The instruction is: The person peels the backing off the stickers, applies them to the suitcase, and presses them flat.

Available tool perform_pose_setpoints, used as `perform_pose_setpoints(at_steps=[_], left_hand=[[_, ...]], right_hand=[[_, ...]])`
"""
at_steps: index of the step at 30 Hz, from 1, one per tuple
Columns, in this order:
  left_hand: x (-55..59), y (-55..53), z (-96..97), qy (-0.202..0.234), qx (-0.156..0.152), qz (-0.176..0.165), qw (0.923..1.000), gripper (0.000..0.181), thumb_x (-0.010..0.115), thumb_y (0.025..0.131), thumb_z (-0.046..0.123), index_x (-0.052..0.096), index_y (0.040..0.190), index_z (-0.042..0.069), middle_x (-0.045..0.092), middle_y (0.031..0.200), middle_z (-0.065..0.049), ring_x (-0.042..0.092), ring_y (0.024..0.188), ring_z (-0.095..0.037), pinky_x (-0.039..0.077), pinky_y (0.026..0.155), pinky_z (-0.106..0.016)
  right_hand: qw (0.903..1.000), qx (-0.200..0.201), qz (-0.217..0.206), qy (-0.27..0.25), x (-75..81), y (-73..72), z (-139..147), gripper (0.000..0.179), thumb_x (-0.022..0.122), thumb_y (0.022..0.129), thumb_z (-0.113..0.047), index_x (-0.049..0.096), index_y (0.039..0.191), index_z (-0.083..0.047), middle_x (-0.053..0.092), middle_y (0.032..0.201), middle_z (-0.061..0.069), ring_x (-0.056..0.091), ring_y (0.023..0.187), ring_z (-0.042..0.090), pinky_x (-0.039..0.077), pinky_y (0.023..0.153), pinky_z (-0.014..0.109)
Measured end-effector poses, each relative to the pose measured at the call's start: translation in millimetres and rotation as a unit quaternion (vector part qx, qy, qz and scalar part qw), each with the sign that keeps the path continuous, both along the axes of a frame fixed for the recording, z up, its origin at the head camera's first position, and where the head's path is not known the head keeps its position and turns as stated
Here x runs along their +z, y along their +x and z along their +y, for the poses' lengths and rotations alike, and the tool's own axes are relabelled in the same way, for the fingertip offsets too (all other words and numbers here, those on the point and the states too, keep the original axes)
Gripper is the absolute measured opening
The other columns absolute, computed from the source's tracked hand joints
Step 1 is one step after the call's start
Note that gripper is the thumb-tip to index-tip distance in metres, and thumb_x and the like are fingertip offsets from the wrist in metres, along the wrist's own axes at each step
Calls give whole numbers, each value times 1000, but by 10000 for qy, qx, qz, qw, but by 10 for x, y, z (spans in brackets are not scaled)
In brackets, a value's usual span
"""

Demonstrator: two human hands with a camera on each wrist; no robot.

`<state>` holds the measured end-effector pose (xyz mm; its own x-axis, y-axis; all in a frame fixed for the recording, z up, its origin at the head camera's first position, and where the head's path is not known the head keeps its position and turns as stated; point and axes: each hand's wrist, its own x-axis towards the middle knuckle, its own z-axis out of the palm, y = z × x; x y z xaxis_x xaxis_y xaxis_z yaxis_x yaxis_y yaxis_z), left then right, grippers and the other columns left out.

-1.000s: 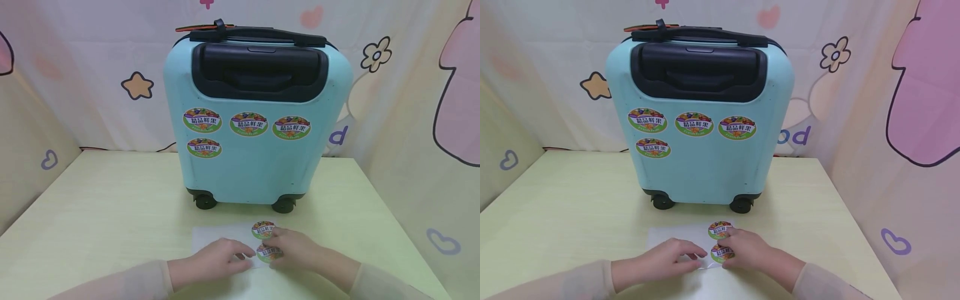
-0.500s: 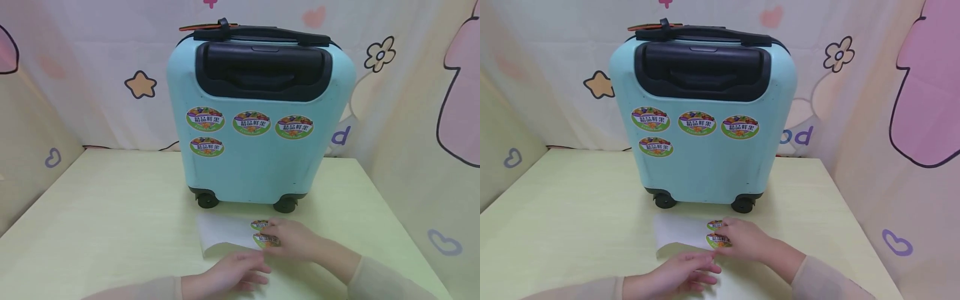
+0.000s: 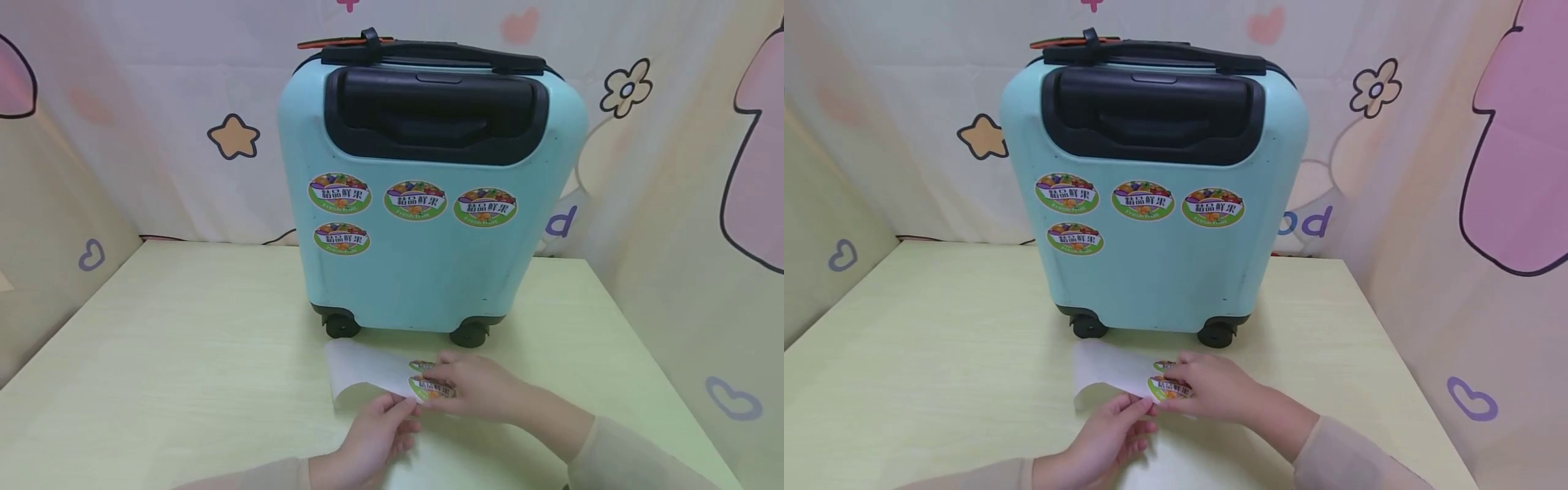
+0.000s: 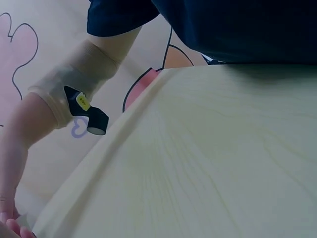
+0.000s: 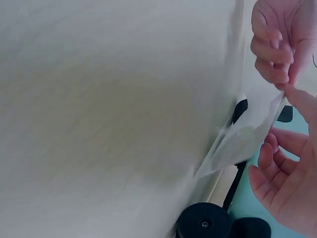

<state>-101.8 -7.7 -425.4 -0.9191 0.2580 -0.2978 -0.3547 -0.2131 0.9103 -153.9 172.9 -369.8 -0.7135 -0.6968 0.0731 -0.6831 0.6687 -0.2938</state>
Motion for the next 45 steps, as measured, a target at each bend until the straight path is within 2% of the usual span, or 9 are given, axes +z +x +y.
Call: perform_pose_setpoints(at_steps=[4, 7, 11, 16, 22, 27, 33, 40, 45], left_hand=[[17, -6, 9, 33, 164, 44, 9999, 21, 52, 95, 19, 56, 102, 0, 59, 90, 0, 56, 75, -10, 47, 62, -23], [38, -14, 10, 145, 219, 63, 9996, 21, 52, 95, 18, 56, 103, 0, 58, 89, 0, 55, 75, -9, 46, 63, -23], [65, -29, 7, 267, 256, 92, 9993, 23, 52, 95, 18, 55, 107, -1, 58, 91, 0, 54, 76, -9, 45, 64, -22], [88, -33, 6, 214, 308, 106, 9992, 25, 52, 95, 18, 54, 109, -2, 59, 91, 0, 54, 76, -8, 44, 63, -21], [62, -46, 6, 160, 266, 176, 9994, 26, 52, 95, 17, 55, 110, -4, 59, 92, 0, 54, 74, -7, 44, 62, -19], [41, -61, 8, 133, 198, 186, 9995, 27, 49, 97, 17, 55, 111, -5, 57, 93, 0, 53, 74, -7, 43, 62, -20], [52, -57, 9, 110, 170, 183, 9996, 26, 48, 97, 16, 55, 110, -5, 56, 93, -1, 53, 74, -8, 43, 63, -21], [53, -38, -13, -9, 120, 103, 9999, 26, 47, 98, 17, 51, 111, -4, 56, 95, -4, 53, 76, -10, 44, 66, -23], [11, -22, -30, 8, 138, 103, 9999, 25, 47, 97, 16, 51, 111, -5, 55, 95, -5, 53, 75, -12, 44, 66, -24]], right_hand=[[9994, -199, 232, -141, -24, 25, -19, 41, 69, 82, -40, 67, 111, -11, 52, 87, -8, 43, 64, 1, 38, 54, 18], [9976, -231, 417, -503, -46, 45, -33, 31, 72, 80, -34, 67, 103, -14, 55, 90, -8, 47, 68, 1, 42, 59, 18], [9928, 3, 703, -974, -66, 71, -52, 14, 74, 79, -27, 69, 88, -17, 55, 85, -11, 50, 66, 1, 42, 59, 15], [9882, 123, 814, -1288, -84, 97, -75, 10, 75, 78, -22, 70, 84, -15, 55, 79, -12, 47, 62, 0, 39, 55, 12], [9862, -36, 440, -1598, -96, 109, -103, 7, 74, 79, -16, 72, 85, -13, 55, 75, -12, 47, 61, -2, 40, 53, 14], [9839, -379, -231, -1733, -90, 105, -123, 6, 73, 80, -14, 73, 86, -13, 54, 73, -14, 46, 62, -1, 41, 55, 17], [9732, -608, -1011, -1972, -68, 99, -122, 6, 73, 80, -15, 72, 85, -12, 56, 72, -13, 44, 60, 1, 41, 53, 20], [9684, -838, -1262, -1981, -67, 85, -124, 4, 70, 82, -14, 68, 79, -13, 56, 70, -11, 45, 60, 3, 42, 53, 22], [9664, -1170, -1090, -2015, -66, 48, -92, 6, 69, 83, -11, 67, 78, -14, 57, 74, -10, 48, 65, 6, 43, 58, 23]])
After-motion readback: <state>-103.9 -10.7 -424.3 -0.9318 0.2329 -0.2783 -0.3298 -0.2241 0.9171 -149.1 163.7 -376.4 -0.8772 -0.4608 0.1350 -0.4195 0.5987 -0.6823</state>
